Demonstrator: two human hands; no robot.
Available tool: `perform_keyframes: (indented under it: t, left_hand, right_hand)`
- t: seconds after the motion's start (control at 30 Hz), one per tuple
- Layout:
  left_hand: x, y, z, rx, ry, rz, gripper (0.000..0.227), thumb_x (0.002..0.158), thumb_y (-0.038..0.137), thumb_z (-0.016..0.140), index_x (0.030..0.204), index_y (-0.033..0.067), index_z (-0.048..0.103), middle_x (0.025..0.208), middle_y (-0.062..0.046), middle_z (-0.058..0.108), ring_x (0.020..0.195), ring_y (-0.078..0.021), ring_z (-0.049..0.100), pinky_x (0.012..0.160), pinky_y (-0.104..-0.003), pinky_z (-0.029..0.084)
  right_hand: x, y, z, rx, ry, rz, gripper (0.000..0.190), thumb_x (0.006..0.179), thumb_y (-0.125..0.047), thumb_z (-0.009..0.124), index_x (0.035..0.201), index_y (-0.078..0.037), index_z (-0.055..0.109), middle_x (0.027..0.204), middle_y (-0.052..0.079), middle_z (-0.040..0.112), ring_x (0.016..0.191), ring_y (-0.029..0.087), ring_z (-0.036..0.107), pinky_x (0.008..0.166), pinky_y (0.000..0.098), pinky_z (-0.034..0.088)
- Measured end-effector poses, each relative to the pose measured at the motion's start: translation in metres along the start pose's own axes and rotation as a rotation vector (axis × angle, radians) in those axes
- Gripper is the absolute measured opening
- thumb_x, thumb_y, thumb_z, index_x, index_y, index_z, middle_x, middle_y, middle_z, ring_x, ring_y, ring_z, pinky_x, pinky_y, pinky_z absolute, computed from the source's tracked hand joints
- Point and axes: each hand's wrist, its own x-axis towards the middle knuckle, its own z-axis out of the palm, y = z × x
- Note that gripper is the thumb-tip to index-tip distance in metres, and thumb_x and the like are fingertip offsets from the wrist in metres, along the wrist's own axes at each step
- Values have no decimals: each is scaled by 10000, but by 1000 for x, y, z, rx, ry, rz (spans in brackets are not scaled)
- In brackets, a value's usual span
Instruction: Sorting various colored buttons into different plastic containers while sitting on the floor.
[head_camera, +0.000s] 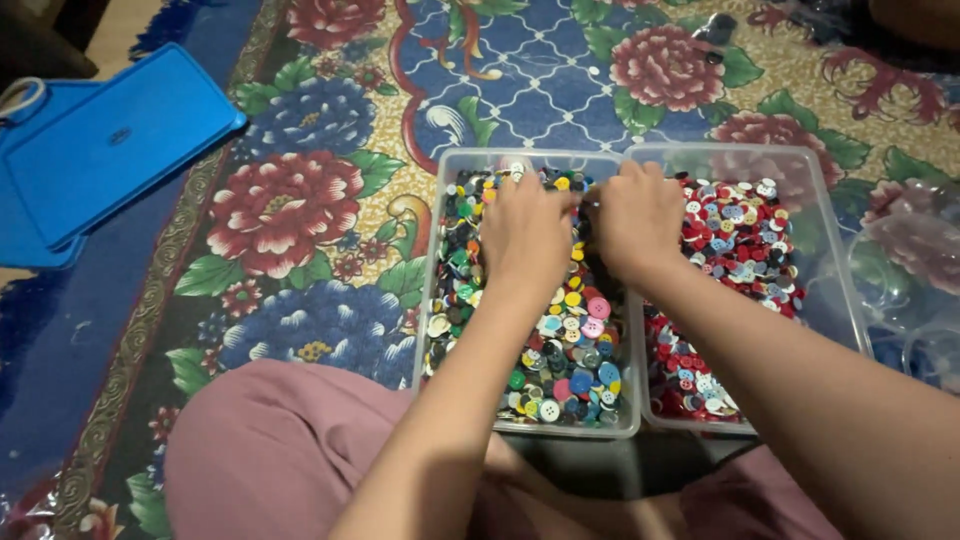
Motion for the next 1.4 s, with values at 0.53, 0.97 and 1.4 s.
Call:
perform_keyframes:
  t: [0.53,0.97,1.4]
  left_hand:
    - [71,-17,72,406,-77,153,363,671,433,909,963,237,819,1108,-41,604,1056,-307,575,777,-410,483]
    - [27,-21,-8,8,-203,-223,120,835,344,769,868,242,822,1053,-88,596,1106,-363,595,913,-446,494]
    - [-9,-43,-30,-818,-151,-668,345,796,596,784,942,286,818,799,-19,736,918,-206,724,753,-332,559]
  right_hand:
    - [-6,5,34,-76,211,-98,312,983,-445,612,789,-214,691,891,7,565,981,245,527,801,448,313]
    - [-9,2,14,65,203,-134,253,943,-383,620,812,-182,701,801,32,622,893,256,576,796,434,330]
    - [-22,8,-9,1152,193,521,451,1133,-407,591,786,-119,589,553,82,555,529,191,574,507,330,403]
